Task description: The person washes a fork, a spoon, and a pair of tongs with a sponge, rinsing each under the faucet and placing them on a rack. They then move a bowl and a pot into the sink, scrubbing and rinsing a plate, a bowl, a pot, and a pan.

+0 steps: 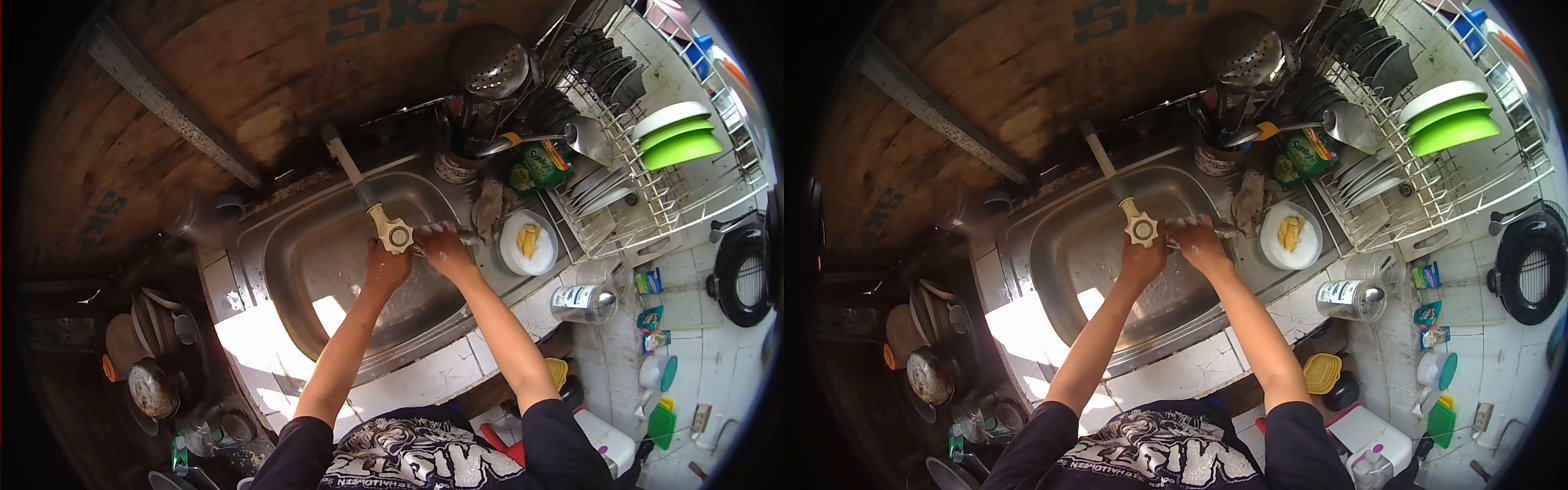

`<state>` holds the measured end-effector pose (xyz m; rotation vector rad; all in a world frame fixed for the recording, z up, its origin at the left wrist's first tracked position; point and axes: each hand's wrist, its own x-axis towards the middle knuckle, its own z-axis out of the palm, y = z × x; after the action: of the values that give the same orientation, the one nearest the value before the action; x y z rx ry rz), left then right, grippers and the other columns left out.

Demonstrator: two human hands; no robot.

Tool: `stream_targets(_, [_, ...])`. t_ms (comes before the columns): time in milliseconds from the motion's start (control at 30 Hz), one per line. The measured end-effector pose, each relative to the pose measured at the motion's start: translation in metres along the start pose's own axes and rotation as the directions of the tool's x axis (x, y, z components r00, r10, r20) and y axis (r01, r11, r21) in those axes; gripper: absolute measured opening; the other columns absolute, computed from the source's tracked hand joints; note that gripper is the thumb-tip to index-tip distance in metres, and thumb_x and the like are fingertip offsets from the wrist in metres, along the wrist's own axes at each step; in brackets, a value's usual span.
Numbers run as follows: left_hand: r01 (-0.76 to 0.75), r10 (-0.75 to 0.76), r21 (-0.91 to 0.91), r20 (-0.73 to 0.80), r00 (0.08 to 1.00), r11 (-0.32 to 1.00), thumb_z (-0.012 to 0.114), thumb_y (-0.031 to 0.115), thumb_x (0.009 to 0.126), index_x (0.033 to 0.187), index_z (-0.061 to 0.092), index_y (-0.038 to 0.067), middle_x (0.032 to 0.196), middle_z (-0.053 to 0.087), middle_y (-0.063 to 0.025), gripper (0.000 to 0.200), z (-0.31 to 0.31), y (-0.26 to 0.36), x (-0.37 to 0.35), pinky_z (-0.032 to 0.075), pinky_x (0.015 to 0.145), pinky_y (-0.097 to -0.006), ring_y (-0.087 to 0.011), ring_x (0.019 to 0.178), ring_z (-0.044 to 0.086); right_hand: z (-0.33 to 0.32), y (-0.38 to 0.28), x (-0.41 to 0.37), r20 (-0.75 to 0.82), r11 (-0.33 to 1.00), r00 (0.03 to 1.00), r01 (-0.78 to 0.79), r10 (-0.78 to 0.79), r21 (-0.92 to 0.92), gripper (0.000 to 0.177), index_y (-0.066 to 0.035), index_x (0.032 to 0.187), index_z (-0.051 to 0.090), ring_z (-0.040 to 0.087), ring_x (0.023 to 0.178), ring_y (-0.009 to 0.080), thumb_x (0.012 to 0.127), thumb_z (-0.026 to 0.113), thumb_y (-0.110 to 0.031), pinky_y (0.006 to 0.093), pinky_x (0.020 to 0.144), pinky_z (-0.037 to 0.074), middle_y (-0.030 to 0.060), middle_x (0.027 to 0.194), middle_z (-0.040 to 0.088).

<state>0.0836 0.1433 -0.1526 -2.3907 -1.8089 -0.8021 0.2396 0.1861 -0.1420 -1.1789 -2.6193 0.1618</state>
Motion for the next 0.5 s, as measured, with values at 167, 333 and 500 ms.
stream_targets(167, [0.167, -0.095, -0.424, 0.186, 0.978, 0.89, 0.06, 0.011, 0.078, 0.094, 0.06, 0.003, 0.091, 0.059, -0.0158, 0.017, 0.001, -0.026, -0.022, 0.046, 0.07, -0.0431, -0.0347, 0.081, 0.057, 0.005, -0.005, -0.003, -0.009, 0.997, 1.0, 0.018, -0.018, 0.07, 0.016, -0.011, 0.096, 0.06, 0.059, 0.093, 0.0243, 0.081, 0.055, -0.013, 0.0433, 0.089, 0.038, 0.0079, 0.093, 0.062])
stream_targets(333, [0.128, -0.159, -0.521, -0.015, 0.987, 0.844, 0.065, 0.005, 0.077, 0.094, 0.061, 0.002, 0.087, 0.059, -0.0156, 0.018, -0.04, -0.03, -0.044, 0.047, 0.066, -0.0411, -0.0337, 0.079, 0.057, 0.0, -0.042, -0.006, -0.064, 0.996, 0.997, 0.058, -0.054, 0.061, 0.011, -0.008, 0.085, 0.06, 0.059, 0.088, 0.0268, 0.08, 0.054, -0.017, 0.0431, 0.087, 0.04, 0.0105, 0.089, 0.062])
stream_targets(500, [0.124, -0.148, -0.407, -0.027, 0.989, 0.905, 0.067, 0.006, 0.074, 0.096, 0.06, 0.002, 0.085, 0.06, -0.0127, 0.023, -0.081, -0.032, -0.069, 0.047, 0.067, -0.0388, -0.0306, 0.08, 0.057, 0.035, -0.051, 0.004, -0.053, 0.994, 0.994, -0.093, 0.097, 0.063, 0.013, -0.008, 0.081, 0.057, 0.059, 0.085, 0.0278, 0.081, 0.05, -0.018, 0.0453, 0.082, 0.042, 0.0112, 0.085, 0.061])
